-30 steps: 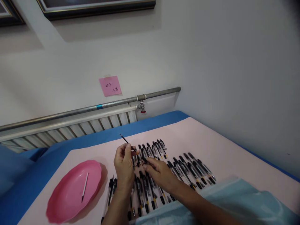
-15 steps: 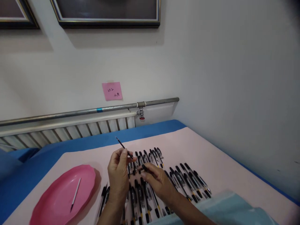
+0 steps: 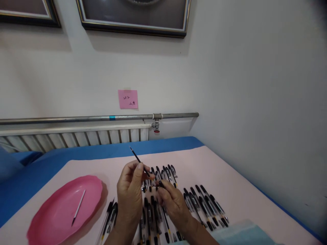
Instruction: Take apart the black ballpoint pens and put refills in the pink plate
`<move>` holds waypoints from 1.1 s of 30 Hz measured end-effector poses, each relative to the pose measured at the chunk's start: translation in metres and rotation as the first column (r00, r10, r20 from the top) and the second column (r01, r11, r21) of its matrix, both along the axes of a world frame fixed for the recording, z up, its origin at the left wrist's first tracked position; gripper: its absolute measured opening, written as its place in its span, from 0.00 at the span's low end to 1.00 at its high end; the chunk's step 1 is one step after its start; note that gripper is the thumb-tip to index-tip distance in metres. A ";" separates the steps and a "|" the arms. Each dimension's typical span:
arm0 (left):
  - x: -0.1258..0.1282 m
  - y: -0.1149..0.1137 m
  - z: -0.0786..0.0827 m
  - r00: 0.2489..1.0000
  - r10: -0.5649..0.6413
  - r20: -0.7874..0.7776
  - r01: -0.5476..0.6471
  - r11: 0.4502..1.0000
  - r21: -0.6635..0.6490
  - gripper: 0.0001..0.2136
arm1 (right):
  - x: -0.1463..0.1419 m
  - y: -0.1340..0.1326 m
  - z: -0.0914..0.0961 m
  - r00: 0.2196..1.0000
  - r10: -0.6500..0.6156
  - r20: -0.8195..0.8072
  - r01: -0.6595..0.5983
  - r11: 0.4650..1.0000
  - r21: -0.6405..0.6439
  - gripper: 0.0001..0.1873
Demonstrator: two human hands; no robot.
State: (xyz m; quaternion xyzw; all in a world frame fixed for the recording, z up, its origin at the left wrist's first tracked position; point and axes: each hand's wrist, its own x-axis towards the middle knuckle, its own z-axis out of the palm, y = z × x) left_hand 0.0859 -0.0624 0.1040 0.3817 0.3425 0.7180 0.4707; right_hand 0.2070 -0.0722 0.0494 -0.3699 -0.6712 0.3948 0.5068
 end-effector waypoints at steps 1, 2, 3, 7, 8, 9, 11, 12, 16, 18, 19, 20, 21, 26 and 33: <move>0.001 -0.001 0.000 1.000 -0.004 -0.004 0.004 1.000 0.006 0.07 | 0.000 0.000 0.000 1.000 -0.001 0.023 0.001 1.000 0.019 0.12; 0.001 -0.001 0.000 1.000 -0.008 -0.007 0.008 1.000 0.009 0.07 | 0.000 -0.001 -0.001 0.999 -0.004 0.045 0.003 0.999 0.036 0.12; 0.001 -0.001 -0.001 1.000 -0.013 -0.011 0.013 1.000 0.009 0.07 | 0.001 -0.001 -0.001 0.998 -0.006 0.063 0.003 0.999 0.046 0.12; 0.001 0.000 -0.002 1.000 -0.003 -0.019 0.003 1.000 0.015 0.07 | 0.001 -0.001 -0.004 0.998 0.000 0.070 -0.004 0.999 0.049 0.13; 0.002 0.000 -0.002 1.000 0.000 -0.021 0.000 1.000 0.018 0.07 | 0.001 -0.001 -0.004 0.997 -0.005 0.073 0.001 0.999 0.046 0.13; 0.002 0.000 -0.002 1.000 0.003 -0.023 -0.002 1.000 0.022 0.08 | 0.000 -0.001 -0.003 0.997 -0.013 0.081 0.010 0.999 0.046 0.13; 0.002 0.000 -0.001 1.000 0.007 -0.030 -0.006 1.000 0.026 0.08 | 0.000 -0.001 -0.002 0.994 -0.033 0.102 0.029 0.999 0.043 0.13; 0.002 -0.001 -0.001 0.999 0.011 -0.035 -0.010 1.000 0.028 0.08 | -0.001 -0.002 -0.001 0.993 -0.038 0.109 0.034 0.999 0.041 0.13; 0.001 -0.001 -0.002 0.998 0.026 -0.057 -0.024 0.999 0.033 0.07 | -0.003 -0.004 0.003 0.995 -0.020 0.097 0.017 1.000 0.024 0.13; 0.001 -0.001 -0.002 0.997 0.029 -0.065 -0.027 0.999 0.030 0.07 | -0.004 -0.004 0.005 0.996 -0.009 0.088 0.008 1.000 0.019 0.13; 0.001 -0.001 -0.003 0.997 0.030 -0.068 -0.028 0.999 0.028 0.07 | -0.004 -0.005 0.006 0.996 -0.007 0.087 0.005 1.000 0.019 0.13; 0.001 -0.001 -0.003 0.997 0.028 -0.071 -0.026 0.999 0.026 0.07 | -0.004 -0.005 0.006 0.996 -0.006 0.087 0.004 1.000 0.021 0.12; 0.001 -0.001 -0.003 0.997 0.025 -0.072 -0.024 0.999 0.024 0.07 | -0.004 -0.005 0.006 0.996 -0.005 0.088 0.003 1.000 0.024 0.12; 0.000 0.000 -0.003 0.997 0.022 -0.079 -0.020 1.000 0.020 0.07 | -0.004 -0.005 0.005 0.996 -0.002 0.087 0.000 1.000 0.019 0.13; -0.001 -0.001 -0.003 0.983 0.061 -0.171 -0.049 0.996 0.078 0.07 | -0.006 -0.005 0.008 0.996 -0.019 0.084 0.020 1.000 -0.017 0.12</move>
